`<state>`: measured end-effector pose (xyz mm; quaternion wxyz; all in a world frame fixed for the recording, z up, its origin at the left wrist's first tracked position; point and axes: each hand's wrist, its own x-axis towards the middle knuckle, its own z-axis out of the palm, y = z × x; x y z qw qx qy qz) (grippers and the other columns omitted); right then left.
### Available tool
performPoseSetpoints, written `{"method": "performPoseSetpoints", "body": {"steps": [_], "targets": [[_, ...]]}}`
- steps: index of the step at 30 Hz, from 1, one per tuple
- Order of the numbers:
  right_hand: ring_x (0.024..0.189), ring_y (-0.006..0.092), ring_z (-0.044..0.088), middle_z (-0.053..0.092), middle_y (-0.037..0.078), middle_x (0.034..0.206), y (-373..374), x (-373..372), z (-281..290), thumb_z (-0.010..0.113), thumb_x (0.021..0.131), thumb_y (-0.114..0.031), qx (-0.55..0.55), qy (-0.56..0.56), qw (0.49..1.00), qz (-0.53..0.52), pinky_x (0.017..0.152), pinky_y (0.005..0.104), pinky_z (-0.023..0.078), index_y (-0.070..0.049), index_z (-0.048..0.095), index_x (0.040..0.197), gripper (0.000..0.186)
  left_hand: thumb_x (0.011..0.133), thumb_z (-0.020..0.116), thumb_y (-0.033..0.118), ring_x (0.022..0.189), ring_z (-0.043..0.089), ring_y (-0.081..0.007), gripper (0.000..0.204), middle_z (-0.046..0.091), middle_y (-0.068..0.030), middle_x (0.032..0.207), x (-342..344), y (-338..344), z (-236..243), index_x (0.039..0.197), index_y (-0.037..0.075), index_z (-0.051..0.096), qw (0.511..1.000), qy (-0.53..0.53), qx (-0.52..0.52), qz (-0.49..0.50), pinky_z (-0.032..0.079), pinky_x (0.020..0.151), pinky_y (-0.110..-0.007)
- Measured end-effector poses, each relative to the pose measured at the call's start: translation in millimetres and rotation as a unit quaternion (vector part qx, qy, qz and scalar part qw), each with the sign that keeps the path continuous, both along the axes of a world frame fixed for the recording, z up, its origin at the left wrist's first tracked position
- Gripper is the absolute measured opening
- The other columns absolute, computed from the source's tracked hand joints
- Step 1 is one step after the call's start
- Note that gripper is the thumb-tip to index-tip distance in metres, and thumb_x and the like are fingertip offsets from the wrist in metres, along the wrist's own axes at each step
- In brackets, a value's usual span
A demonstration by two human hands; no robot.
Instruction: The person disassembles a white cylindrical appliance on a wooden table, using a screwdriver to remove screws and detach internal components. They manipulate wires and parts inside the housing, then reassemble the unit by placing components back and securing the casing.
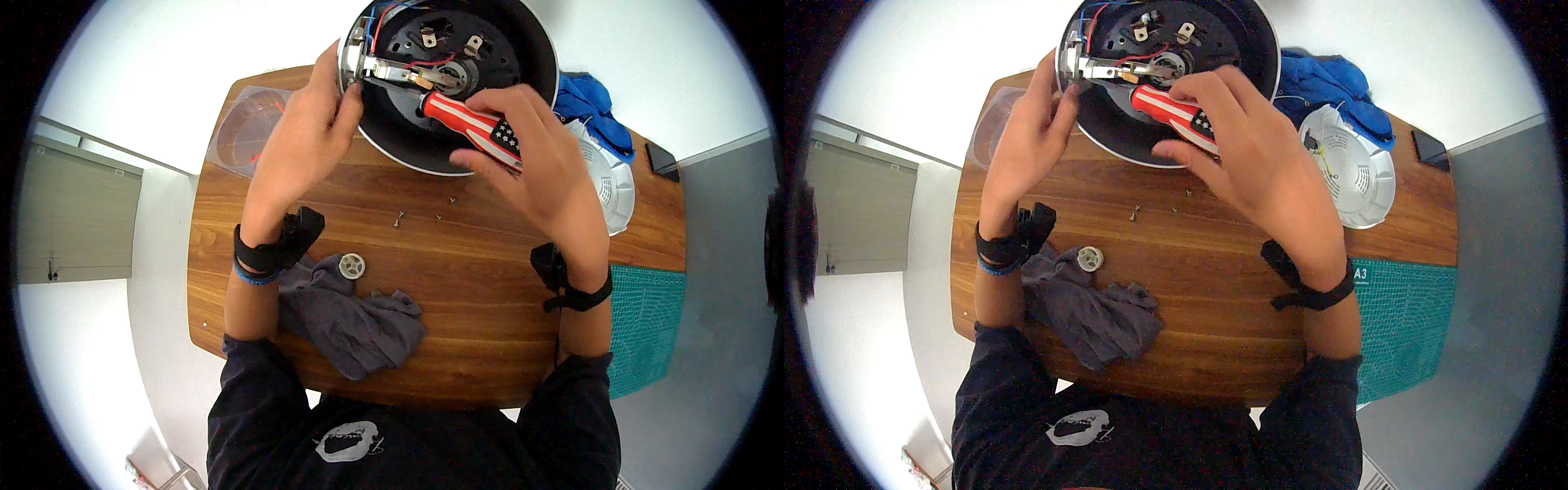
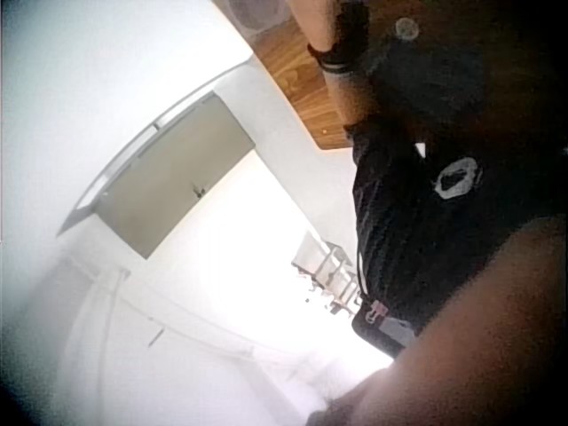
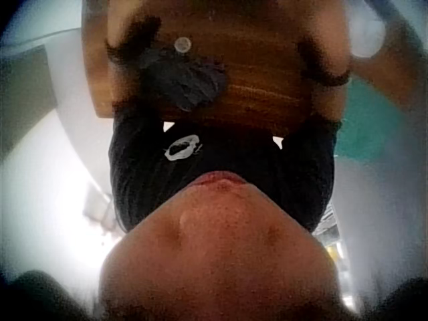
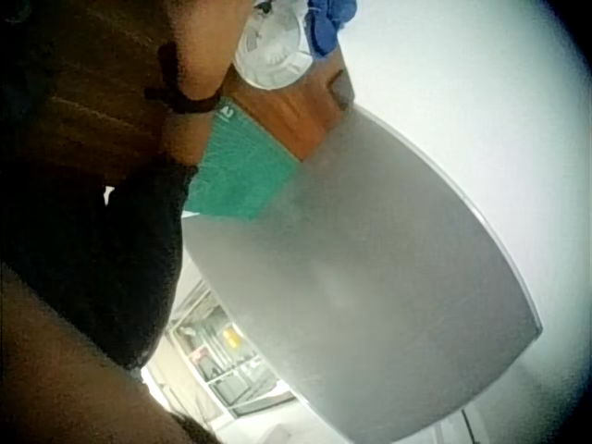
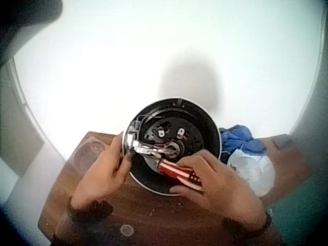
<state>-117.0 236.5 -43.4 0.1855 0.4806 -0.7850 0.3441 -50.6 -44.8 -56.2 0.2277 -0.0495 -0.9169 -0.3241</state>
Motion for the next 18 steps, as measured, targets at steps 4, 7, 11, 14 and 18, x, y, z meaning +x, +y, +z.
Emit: {"method": "performPoseSetpoints", "body": {"steps": [4,7,11,14,18], "targets": [[0.095,0.0429,0.074,0.075,0.017,0.106,-2,5,0,0.077,0.105,-0.022,0.01,-0.084,0.996,-0.018,0.075,0.0479,0.061,-0.012,0.067,0.128,0.027,0.114,0.057,0.013,0.084,0.076,-0.0408,0.055,0.071,-0.0265,0.09,0,0,-1,0.164,-0.002,0.04,1.0,-0.006,0.011,-0.003,0.057,0.078,-0.047],[0.091,0.0403,0.075,0.075,0.014,0.107,-3,2,-3,0.078,0.103,-0.021,-0.003,-0.016,1.0,-0.025,0.07,0.0462,0.061,-0.013,0.068,0.126,0.027,0.115,0.057,0.013,0.078,0.069,-0.0307,0.053,0.069,-0.0201,0.087,1,2,2,0.164,0.0,0.042,1.0,-0.008,0.016,-0.003,0.054,0.073,-0.043],[0.088,0.0375,0.075,0.071,0.01,0.112,-1,-2,4,0.082,0.098,-0.017,-0.01,0.064,0.998,-0.003,0.069,0.0437,0.062,-0.013,0.068,0.124,0.03,0.118,0.057,0.013,0.068,0.057,-0.0129,0.05,0.063,-0.0088,0.082,-2,-3,-9,0.166,0.005,0.044,0.999,0.04,-0.002,-0.015,0.048,0.063,-0.033],[0.088,0.0381,0.075,0.068,0.008,0.114,-1,-7,-1,0.085,0.096,-0.016,-0.027,0.073,0.997,0.01,0.07,0.0445,0.062,-0.013,0.069,0.125,0.033,0.118,0.056,0.013,0.067,0.057,-0.0121,0.051,0.063,-0.008,0.081,-3,-2,-9,0.166,0.005,0.043,0.999,0.035,0.005,-0.015,0.048,0.062,-0.033],[0.089,0.0387,0.075,0.069,0.009,0.112,-4,-3,-2,0.084,0.097,-0.018,-0.034,0.021,0.999,-0.003,0.071,0.0443,0.063,-0.013,0.07,0.125,0.032,0.118,0.056,0.013,0.067,0.058,-0.0113,0.051,0.063,-0.007,0.081,-2,-3,-8,0.167,0.005,0.043,0.999,0.03,0.01,-0.013,0.048,0.062,-0.031]]}}
